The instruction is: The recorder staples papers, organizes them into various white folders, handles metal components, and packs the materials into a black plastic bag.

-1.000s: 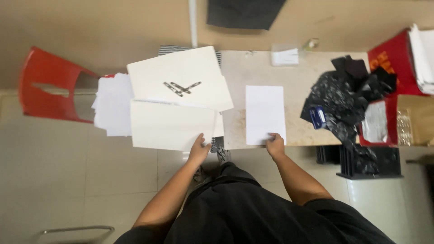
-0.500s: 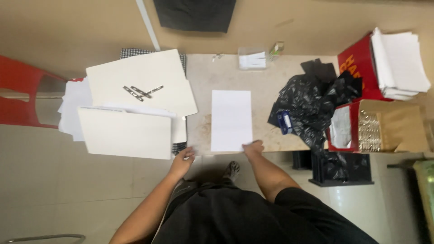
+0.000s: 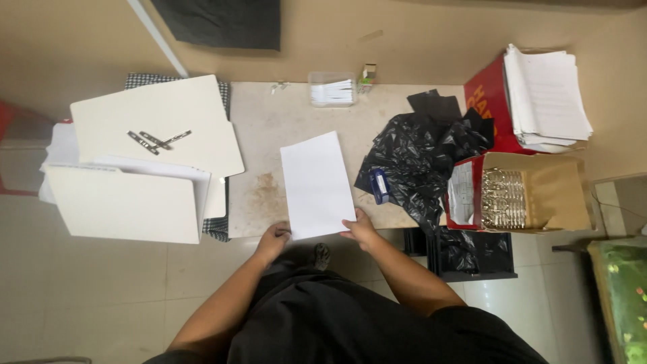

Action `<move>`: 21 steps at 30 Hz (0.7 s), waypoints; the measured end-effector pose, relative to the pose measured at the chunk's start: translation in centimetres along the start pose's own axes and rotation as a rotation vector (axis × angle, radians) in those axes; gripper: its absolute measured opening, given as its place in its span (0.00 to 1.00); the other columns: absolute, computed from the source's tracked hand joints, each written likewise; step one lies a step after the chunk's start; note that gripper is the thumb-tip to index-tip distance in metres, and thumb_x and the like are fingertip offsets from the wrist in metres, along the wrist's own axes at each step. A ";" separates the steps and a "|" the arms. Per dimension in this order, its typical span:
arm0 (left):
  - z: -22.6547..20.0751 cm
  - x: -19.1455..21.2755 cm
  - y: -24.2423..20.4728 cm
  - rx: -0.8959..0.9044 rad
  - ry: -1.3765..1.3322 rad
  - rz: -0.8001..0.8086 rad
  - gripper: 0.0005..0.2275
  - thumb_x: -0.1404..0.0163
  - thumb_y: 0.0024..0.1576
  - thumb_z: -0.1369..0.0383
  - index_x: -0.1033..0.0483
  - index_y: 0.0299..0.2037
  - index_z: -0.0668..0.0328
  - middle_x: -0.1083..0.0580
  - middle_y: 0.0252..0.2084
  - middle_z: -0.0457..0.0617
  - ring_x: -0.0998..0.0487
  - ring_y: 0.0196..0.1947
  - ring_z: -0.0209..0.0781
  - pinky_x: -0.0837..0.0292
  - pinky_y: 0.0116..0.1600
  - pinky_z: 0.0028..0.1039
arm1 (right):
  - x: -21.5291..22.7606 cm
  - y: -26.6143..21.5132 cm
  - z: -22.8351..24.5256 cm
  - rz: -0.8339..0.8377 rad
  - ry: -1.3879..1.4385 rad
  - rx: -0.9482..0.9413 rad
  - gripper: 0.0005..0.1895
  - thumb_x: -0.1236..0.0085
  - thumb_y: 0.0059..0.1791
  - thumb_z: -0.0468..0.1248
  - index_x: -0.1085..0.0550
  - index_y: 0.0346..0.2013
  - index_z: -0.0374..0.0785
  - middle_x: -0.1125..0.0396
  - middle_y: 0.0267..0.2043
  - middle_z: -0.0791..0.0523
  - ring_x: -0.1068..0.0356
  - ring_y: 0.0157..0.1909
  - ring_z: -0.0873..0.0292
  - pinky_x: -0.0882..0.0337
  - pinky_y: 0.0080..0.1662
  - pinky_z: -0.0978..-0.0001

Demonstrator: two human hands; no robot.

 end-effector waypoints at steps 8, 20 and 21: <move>-3.6 3.2 5.8 -0.023 0.069 -0.240 0.22 0.53 0.65 0.56 0.27 0.60 0.68 0.22 0.53 0.58 0.22 0.53 0.47 0.30 0.60 0.35 | -1.0 -2.4 1.9 0.168 0.231 -0.036 0.23 0.48 0.52 0.31 0.34 0.64 0.42 0.30 0.55 0.52 0.26 0.47 0.55 0.21 0.46 0.65; -24.2 3.9 5.7 -0.349 -0.207 -0.046 0.20 0.47 0.61 0.64 0.31 0.60 0.69 0.22 0.47 0.53 0.22 0.42 0.38 0.25 0.46 0.27 | -2.7 -1.8 2.7 0.249 -0.009 0.062 0.26 0.42 0.49 0.35 0.31 0.63 0.41 0.27 0.56 0.54 0.27 0.53 0.59 0.24 0.51 0.62; -24.2 3.1 5.9 -0.362 -0.224 0.035 0.16 0.48 0.63 0.65 0.26 0.58 0.68 0.20 0.45 0.51 0.22 0.40 0.35 0.25 0.44 0.25 | -1.9 -0.3 1.8 0.178 -0.055 0.096 0.27 0.41 0.48 0.34 0.30 0.63 0.38 0.26 0.54 0.53 0.27 0.52 0.58 0.26 0.51 0.61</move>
Point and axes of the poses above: each hand's wrist, its own y-axis towards the middle knuckle, its own x-axis out of the back of the hand, z = x × y, the point moved 10 cm from there along y, towards the middle knuckle
